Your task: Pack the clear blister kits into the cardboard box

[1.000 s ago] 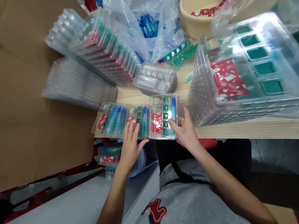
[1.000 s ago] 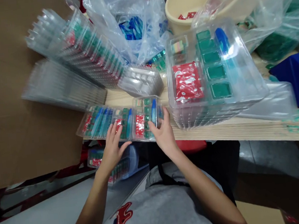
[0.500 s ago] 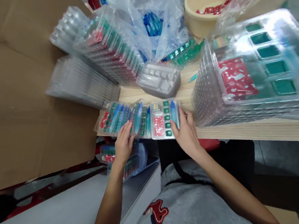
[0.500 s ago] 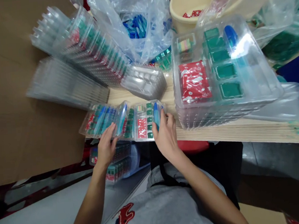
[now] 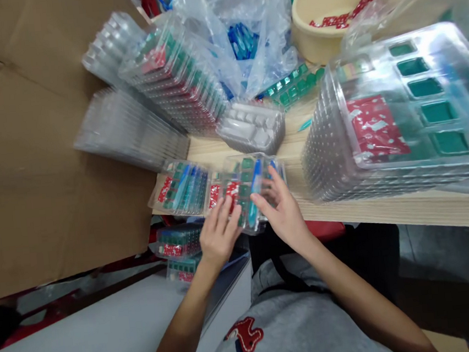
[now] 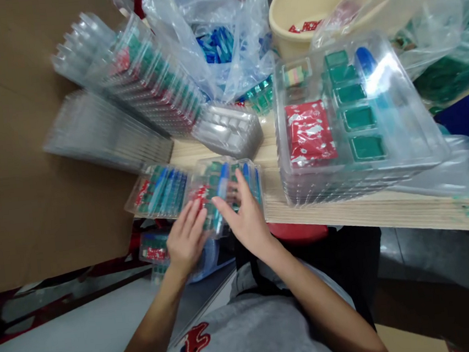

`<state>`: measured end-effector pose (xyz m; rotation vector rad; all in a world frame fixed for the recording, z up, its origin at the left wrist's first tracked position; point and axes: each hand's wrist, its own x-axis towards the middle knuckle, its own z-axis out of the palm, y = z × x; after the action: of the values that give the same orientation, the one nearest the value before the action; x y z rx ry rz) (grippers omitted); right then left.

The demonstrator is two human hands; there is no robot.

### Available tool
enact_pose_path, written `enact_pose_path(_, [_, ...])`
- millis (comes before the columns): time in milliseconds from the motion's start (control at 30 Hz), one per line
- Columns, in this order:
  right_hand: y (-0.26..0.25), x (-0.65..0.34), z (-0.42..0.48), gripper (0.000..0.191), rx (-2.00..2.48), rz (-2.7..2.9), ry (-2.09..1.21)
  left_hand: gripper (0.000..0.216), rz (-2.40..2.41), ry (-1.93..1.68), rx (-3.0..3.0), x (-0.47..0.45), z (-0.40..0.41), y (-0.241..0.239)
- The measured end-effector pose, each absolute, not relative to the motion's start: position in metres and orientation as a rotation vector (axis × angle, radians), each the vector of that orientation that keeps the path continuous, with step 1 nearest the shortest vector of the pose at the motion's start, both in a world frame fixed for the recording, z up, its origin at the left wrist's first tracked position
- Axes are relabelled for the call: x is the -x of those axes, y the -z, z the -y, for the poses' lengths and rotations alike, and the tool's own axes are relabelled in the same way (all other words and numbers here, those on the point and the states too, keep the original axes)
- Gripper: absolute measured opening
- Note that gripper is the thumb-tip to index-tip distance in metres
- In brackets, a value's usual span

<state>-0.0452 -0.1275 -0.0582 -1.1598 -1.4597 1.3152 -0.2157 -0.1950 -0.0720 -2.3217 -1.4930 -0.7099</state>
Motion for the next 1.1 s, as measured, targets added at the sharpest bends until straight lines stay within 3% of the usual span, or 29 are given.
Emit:
enact_pose_path(200, [0.076, 0.031, 0.119, 0.049, 1.518, 1.751, -0.676, 0.06, 1.727, 0.724, 2.521, 0.193, 0.183, 0.084])
enact_pose_path(433, [0.088, 0.021, 0.121, 0.054, 1.435, 1.603, -0.932, 0.081, 1.84, 0.977, 2.694, 0.187, 0.187, 0.087])
enact_pose_path(533, [0.085, 0.018, 0.122, 0.053, 1.407, 1.611, -0.955, 0.096, 1.987, 0.815, 2.536, 0.212, 0.194, 0.101])
enact_pose_path(633, [0.083, 0.018, 0.124, 0.054, 1.418, 1.652, -0.927, 0.081, 2.021, 0.47, 2.44, 0.246, 0.203, 0.116])
enact_pose_path(733, [0.084, 0.019, 0.125, 0.059, 1.44, 1.697, -0.867, 0.062, 1.959, 0.362, 2.435, 0.268, 0.212, 0.121])
enact_pose_path(1100, [0.087, 0.017, 0.124, 0.061, 1.447, 1.755, -0.797, 0.061, 2.135, 0.499, 2.679, 0.283, 0.209, 0.096])
